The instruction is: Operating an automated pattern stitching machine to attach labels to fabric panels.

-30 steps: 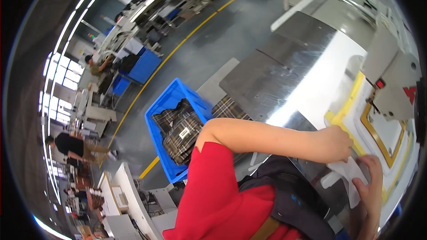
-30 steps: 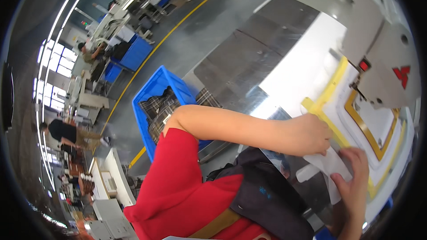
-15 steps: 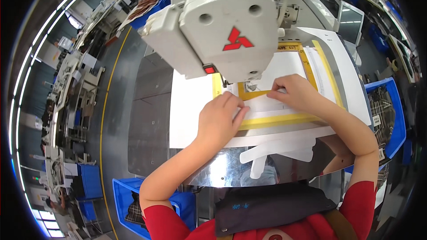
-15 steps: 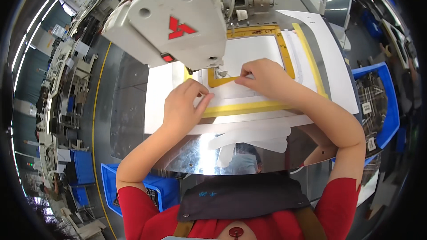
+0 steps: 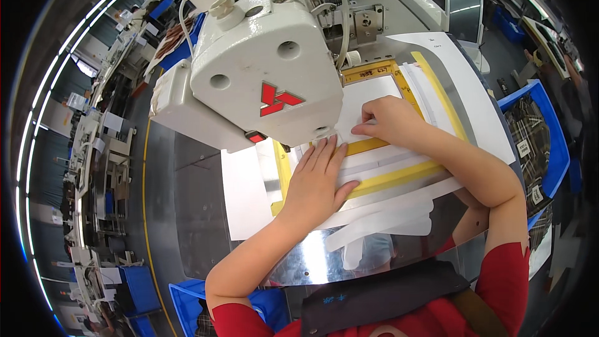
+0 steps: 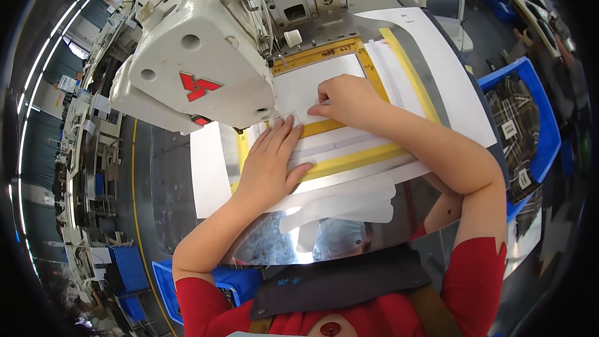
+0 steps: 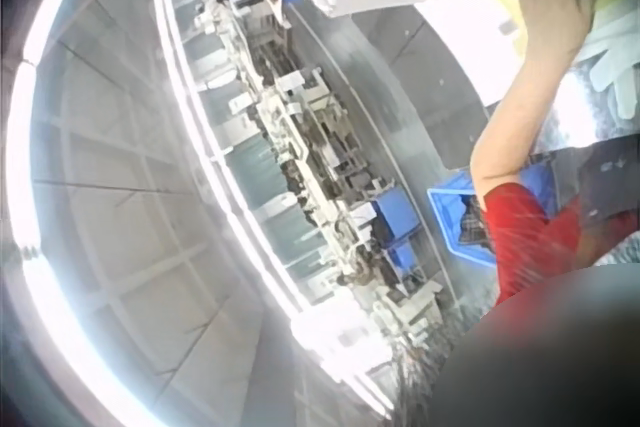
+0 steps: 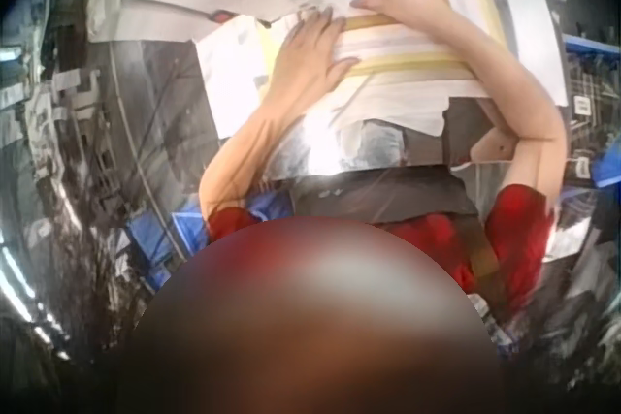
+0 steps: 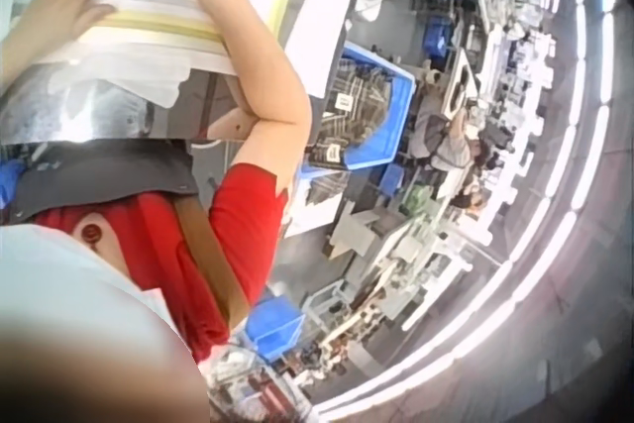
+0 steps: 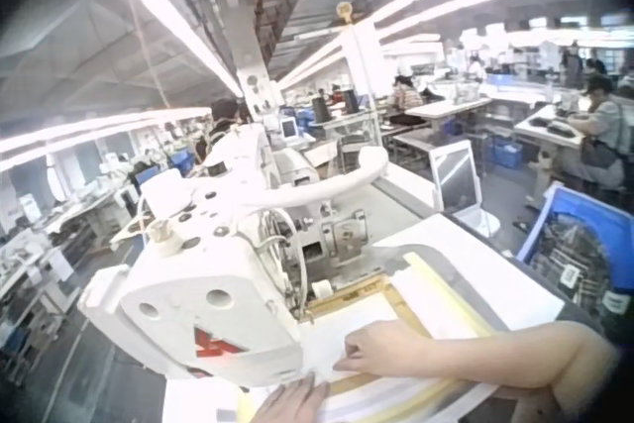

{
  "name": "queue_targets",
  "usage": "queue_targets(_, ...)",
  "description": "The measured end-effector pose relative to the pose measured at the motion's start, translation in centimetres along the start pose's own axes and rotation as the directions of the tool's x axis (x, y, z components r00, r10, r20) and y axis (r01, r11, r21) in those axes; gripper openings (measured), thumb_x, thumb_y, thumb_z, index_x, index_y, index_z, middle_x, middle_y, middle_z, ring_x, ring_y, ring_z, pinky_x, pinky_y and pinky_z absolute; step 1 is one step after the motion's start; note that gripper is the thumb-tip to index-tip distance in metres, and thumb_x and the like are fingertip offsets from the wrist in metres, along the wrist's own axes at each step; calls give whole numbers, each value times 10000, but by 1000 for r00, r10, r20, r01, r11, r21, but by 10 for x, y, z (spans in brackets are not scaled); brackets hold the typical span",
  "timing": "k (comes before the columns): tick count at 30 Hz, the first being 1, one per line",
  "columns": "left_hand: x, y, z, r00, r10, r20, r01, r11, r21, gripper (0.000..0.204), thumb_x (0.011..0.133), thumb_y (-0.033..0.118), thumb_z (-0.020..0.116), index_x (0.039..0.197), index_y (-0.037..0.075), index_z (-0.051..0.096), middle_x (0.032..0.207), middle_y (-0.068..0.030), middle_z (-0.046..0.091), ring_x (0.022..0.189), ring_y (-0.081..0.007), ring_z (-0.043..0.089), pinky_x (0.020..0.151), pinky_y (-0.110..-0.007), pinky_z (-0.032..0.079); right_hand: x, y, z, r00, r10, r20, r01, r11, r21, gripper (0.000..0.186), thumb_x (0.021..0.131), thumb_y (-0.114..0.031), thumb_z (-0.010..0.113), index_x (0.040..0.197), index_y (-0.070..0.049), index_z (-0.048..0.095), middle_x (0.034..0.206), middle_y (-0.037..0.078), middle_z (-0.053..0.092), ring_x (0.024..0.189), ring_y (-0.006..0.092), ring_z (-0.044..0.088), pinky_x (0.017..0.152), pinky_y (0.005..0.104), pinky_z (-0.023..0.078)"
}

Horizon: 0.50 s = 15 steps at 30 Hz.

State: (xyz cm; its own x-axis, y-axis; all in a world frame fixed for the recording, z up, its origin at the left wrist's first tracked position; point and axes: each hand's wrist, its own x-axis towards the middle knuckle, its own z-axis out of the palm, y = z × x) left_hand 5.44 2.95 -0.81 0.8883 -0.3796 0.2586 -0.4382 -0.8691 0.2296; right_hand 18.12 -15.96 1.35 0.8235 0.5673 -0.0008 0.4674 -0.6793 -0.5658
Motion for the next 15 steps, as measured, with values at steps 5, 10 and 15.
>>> queue_targets(5,0,3,-2,1000,-5,28,5,1000,0,650,861,385,634,1354,4,449,1408,-226,439,1307,-363,424,1103,-459,310,-14,18,-25,996,86,37,-82,992,-99,400,754,-420,752,817,-29,692,772,148,668,747,298,635,690,365,490)
queue_targets(10,2,4,-4,999,-17,35,19,999,-41,653,841,341,654,1356,-3,447,1421,-218,433,1321,-366,413,1100,-461,308,-21,39,-40,986,162,46,-159,985,-70,424,743,-442,758,813,-31,681,773,149,660,776,288,625,698,362,481)
queue_targets(15,2,1,-4,1000,-21,21,21,999,-31,625,830,321,668,1329,-1,473,1418,-199,441,1311,-364,418,1087,-462,319,-22,41,-36,995,84,-52,-91,983,-157,421,731,-426,780,857,-59,617,783,118,617,776,284,596,696,370,458)
